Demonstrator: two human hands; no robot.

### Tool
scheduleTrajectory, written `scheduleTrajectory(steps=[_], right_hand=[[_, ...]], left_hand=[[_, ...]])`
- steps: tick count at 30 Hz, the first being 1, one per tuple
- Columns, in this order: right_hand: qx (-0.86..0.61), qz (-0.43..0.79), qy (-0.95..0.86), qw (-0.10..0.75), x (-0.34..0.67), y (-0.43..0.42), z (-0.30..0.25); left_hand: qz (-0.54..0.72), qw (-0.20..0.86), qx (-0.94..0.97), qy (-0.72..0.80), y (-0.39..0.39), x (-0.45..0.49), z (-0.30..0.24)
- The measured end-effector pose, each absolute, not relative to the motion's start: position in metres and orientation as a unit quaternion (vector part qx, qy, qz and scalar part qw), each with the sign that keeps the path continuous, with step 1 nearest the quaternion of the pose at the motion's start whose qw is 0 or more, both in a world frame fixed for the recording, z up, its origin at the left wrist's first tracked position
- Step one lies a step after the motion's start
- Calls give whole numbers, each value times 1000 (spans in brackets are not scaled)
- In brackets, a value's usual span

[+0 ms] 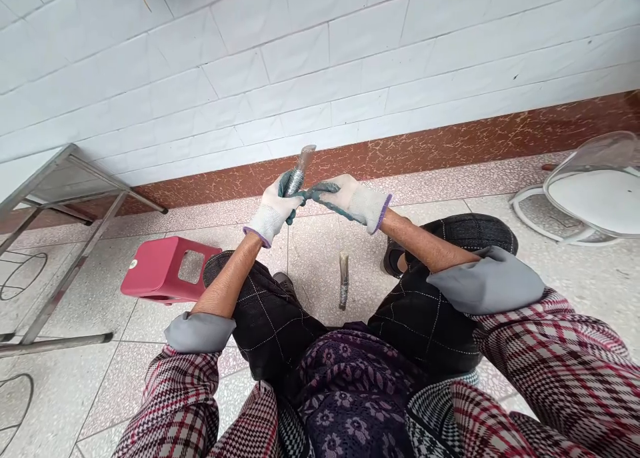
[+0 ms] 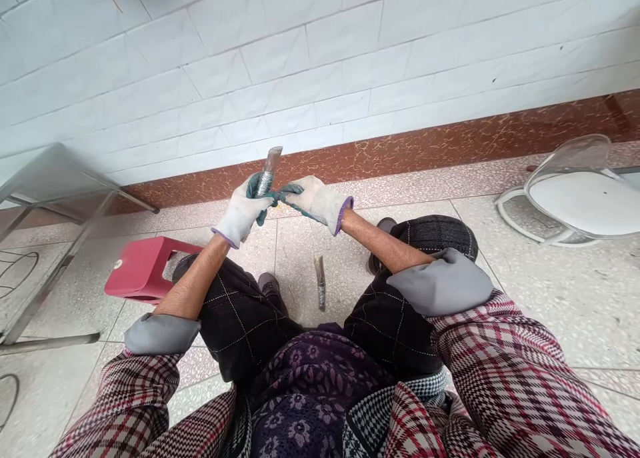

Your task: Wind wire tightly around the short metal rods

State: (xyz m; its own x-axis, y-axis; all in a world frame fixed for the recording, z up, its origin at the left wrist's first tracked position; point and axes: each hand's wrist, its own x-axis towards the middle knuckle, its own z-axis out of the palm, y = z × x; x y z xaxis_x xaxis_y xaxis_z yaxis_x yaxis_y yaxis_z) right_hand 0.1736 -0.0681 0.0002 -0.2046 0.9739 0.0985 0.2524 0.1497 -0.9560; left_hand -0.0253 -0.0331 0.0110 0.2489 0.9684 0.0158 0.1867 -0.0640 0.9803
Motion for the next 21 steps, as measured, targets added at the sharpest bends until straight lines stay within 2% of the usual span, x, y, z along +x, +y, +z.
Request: scheduleTrajectory(steps=[4, 7, 11, 16, 18, 21], right_hand=[[-472, 470, -650, 365, 184, -65, 2], [-441, 473, -670, 365, 190, -63, 5], [-408, 474, -667, 405, 181, -58, 0], [-453, 512, -498, 534, 161, -48, -7], [-420, 542, -487, 541, 156, -46, -6], [-386, 576, -516, 503, 151, -46, -3]], left_hand=[[388, 488, 625, 470, -38, -24, 12], [369, 500, 637, 457, -43, -24, 15], [365, 510, 632, 455, -49, -23, 20], [375, 521, 624, 444, -50, -20, 19], [368, 530, 626, 438, -51, -20, 19], [344, 550, 630, 428, -53, -22, 21]])
